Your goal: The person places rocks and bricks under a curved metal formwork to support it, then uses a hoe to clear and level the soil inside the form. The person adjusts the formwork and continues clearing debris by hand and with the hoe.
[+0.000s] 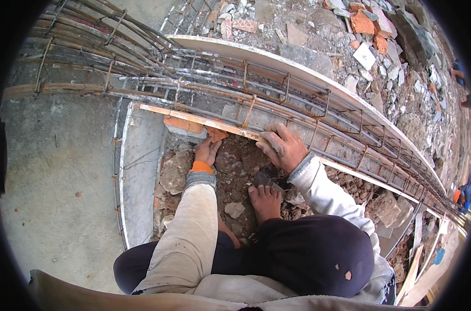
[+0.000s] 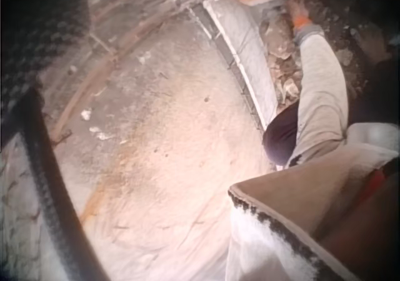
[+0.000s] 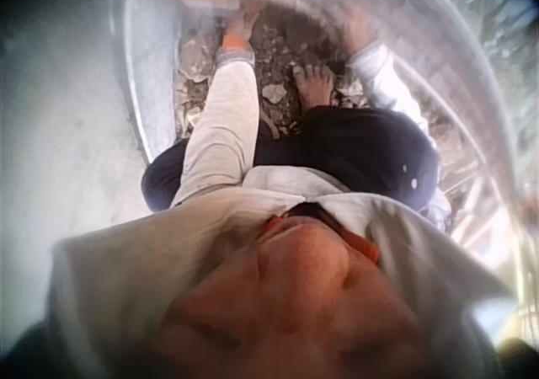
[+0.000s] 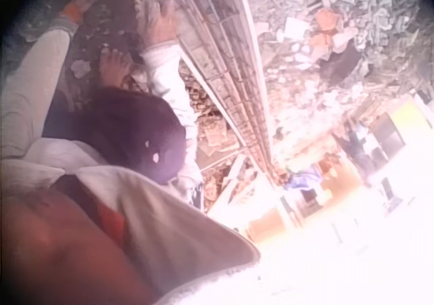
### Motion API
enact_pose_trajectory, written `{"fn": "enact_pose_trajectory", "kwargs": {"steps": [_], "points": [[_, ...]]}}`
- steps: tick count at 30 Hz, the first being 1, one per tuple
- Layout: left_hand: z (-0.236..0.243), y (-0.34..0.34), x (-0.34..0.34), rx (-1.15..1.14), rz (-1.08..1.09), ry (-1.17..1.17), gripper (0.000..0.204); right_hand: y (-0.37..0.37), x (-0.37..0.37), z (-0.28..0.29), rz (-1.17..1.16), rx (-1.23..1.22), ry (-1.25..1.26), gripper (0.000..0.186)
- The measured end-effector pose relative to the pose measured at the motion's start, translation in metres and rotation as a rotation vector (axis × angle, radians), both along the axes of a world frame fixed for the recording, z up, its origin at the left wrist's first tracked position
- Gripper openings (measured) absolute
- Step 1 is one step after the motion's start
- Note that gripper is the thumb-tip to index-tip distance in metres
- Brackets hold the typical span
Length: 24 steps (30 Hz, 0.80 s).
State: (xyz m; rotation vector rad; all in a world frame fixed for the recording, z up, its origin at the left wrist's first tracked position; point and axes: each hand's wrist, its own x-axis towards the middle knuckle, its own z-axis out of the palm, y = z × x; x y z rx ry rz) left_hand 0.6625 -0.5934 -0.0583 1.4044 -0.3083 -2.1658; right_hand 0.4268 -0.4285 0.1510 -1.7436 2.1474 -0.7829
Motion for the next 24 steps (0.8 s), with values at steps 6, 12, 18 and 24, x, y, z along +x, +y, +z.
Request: {"fn": "enact_pose_trajectory", "kwargs": {"steps": [6,12,18,24], "points": [[-0.014,-0.003,0.01,-0.128,-0.061,-0.018,0.024,-0.003,0.0,-0.004,-0.006,-0.009,-0.026,0.032],[-0.006,-0.004,0.012,-0.152,-0.124,-0.052,0.026,-0.021,-0.001,0.013,0.058,-0.056,0.118,0.045],[0.0,-0.001,0.022,-0.167,-0.178,-0.146,0.039,-0.056,-0.004,0.011,0.128,0.038,0.068,0.034],[0.002,0.012,0.028,-0.064,-0.04,-0.179,0.043,-0.08,-0.02,0.022,0.066,0.301,-0.251,0.019]]}}
